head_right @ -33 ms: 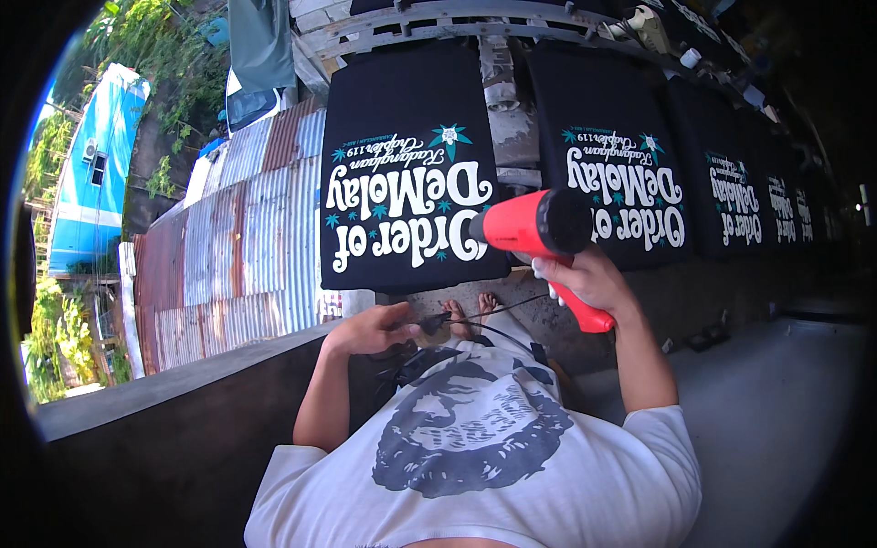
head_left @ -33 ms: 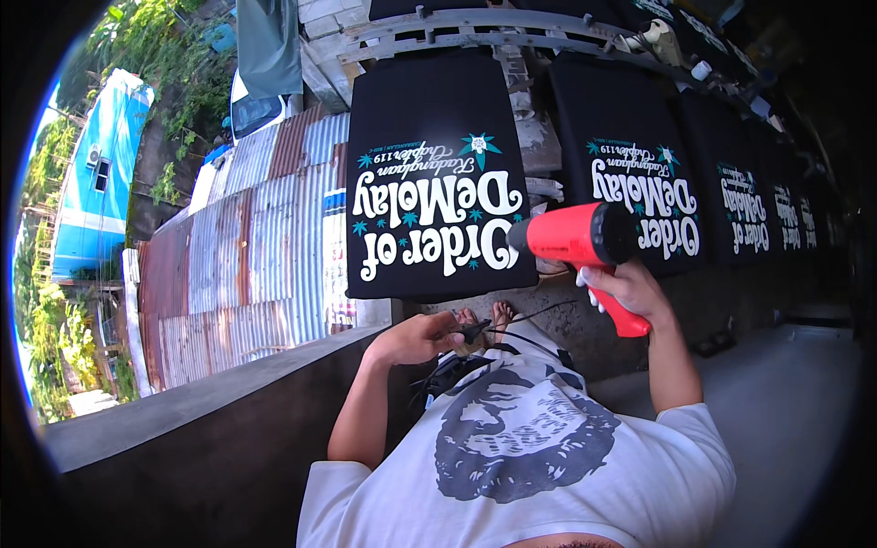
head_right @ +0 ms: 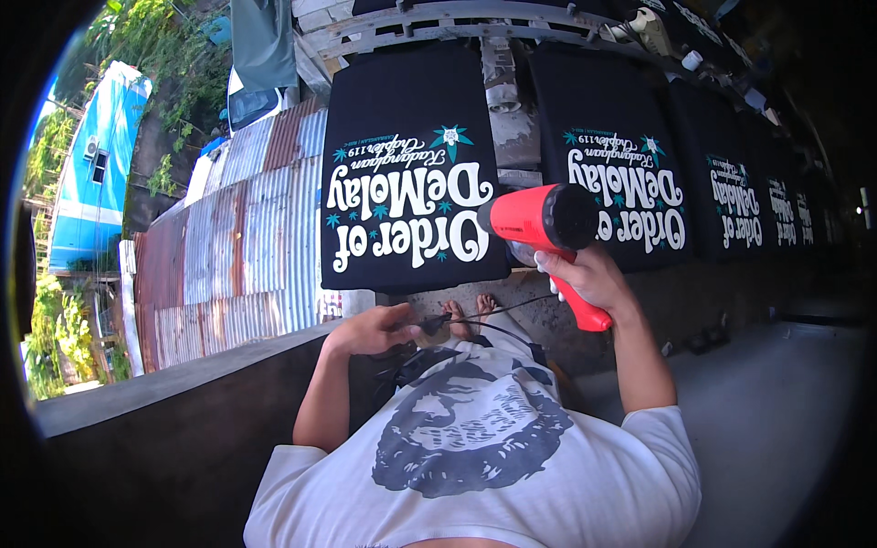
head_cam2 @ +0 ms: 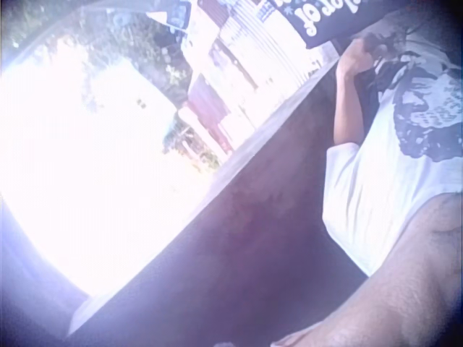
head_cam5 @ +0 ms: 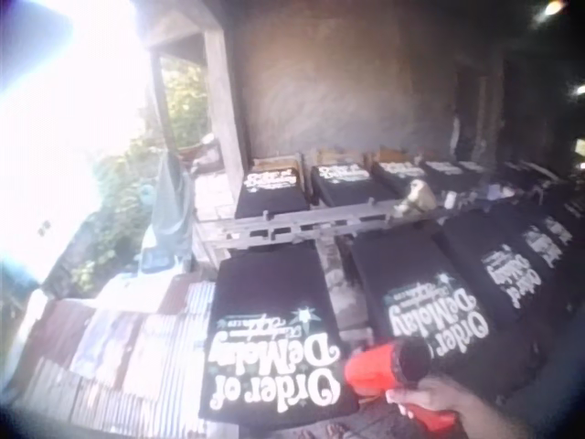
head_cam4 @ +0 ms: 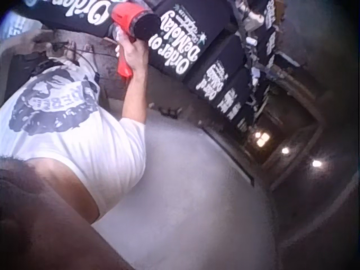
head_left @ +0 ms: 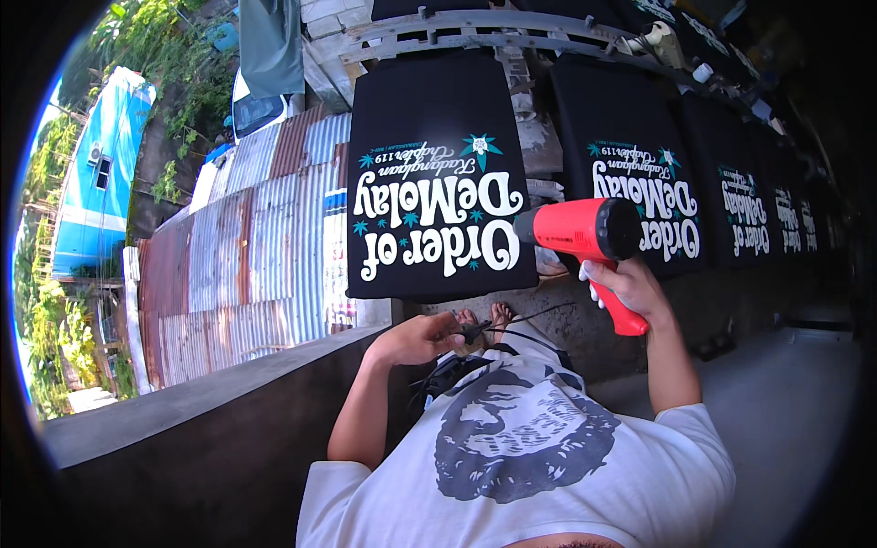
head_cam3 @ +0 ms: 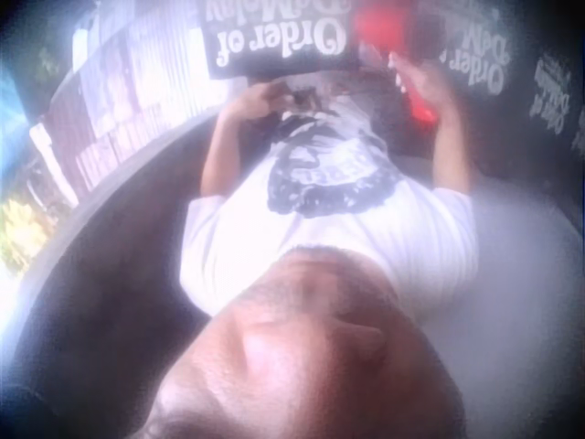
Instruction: The person uses a red heat gun to apply heat to printed designs on black t-shirts hanging on a rack. The person moves the heat gun across the surface of each shirt to cure or set the print.
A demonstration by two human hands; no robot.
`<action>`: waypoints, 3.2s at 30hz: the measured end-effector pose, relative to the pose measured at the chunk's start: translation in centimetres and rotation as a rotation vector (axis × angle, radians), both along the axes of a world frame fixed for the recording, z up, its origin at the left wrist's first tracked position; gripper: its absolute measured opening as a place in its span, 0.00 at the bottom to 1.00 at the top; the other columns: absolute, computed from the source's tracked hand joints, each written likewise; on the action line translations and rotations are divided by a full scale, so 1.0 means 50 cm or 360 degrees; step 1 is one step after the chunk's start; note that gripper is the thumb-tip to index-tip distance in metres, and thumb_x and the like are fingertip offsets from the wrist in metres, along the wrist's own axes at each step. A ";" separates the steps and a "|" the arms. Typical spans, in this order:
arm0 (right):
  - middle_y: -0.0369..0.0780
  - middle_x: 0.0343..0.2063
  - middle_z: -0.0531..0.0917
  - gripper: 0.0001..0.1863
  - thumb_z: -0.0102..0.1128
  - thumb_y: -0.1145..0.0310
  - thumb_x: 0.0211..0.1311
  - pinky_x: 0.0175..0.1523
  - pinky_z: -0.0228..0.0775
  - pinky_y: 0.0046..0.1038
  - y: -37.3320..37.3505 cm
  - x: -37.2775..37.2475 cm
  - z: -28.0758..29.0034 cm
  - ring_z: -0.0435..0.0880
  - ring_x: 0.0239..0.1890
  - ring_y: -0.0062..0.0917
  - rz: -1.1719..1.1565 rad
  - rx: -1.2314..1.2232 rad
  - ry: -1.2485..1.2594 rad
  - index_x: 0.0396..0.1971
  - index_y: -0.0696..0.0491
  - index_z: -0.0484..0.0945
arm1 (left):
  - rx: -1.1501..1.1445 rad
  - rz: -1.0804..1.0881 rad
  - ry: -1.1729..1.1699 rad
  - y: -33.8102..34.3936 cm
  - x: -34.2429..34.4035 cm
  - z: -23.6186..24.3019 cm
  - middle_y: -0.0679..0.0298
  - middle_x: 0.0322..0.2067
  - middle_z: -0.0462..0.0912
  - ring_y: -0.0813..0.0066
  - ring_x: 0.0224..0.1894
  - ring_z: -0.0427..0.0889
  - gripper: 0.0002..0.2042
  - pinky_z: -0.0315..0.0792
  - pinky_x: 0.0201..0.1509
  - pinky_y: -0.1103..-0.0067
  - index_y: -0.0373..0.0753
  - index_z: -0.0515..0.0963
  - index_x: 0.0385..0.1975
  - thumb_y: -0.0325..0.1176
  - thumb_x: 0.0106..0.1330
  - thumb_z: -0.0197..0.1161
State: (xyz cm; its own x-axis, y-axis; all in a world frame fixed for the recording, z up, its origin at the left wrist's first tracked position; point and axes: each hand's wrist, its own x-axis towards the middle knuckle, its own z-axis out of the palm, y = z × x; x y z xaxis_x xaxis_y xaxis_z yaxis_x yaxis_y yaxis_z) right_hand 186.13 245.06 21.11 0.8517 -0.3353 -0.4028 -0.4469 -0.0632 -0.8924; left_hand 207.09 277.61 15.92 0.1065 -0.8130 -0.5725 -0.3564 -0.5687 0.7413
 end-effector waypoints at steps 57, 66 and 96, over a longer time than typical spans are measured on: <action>0.36 0.28 0.84 0.19 0.69 0.56 0.70 0.35 0.76 0.27 0.114 0.257 -0.049 0.83 0.27 0.20 0.0221 -0.0146 -0.0221 0.51 0.54 0.83 | -0.0094 0.0127 -0.0090 0.076 0.137 -0.059 0.48 0.41 0.88 0.50 0.45 0.86 0.21 0.76 0.49 0.64 0.36 0.78 0.51 0.51 0.78 0.58; 0.39 0.36 0.87 0.24 0.70 0.51 0.68 0.44 0.78 0.31 0.194 0.313 -0.084 0.86 0.38 0.26 0.0519 -0.0035 -0.0322 0.53 0.54 0.82 | 0.0008 0.0117 -0.0109 0.098 0.166 -0.089 0.46 0.44 0.88 0.47 0.49 0.86 0.22 0.76 0.53 0.63 0.35 0.76 0.52 0.51 0.78 0.58; 0.32 0.28 0.80 0.21 0.66 0.53 0.71 0.34 0.75 0.24 0.221 0.635 -0.122 0.80 0.27 0.16 0.0137 0.0076 -0.0524 0.53 0.55 0.81 | -0.0084 0.0171 0.0103 0.106 0.187 -0.067 0.47 0.43 0.87 0.53 0.47 0.86 0.22 0.77 0.51 0.65 0.34 0.76 0.53 0.51 0.79 0.56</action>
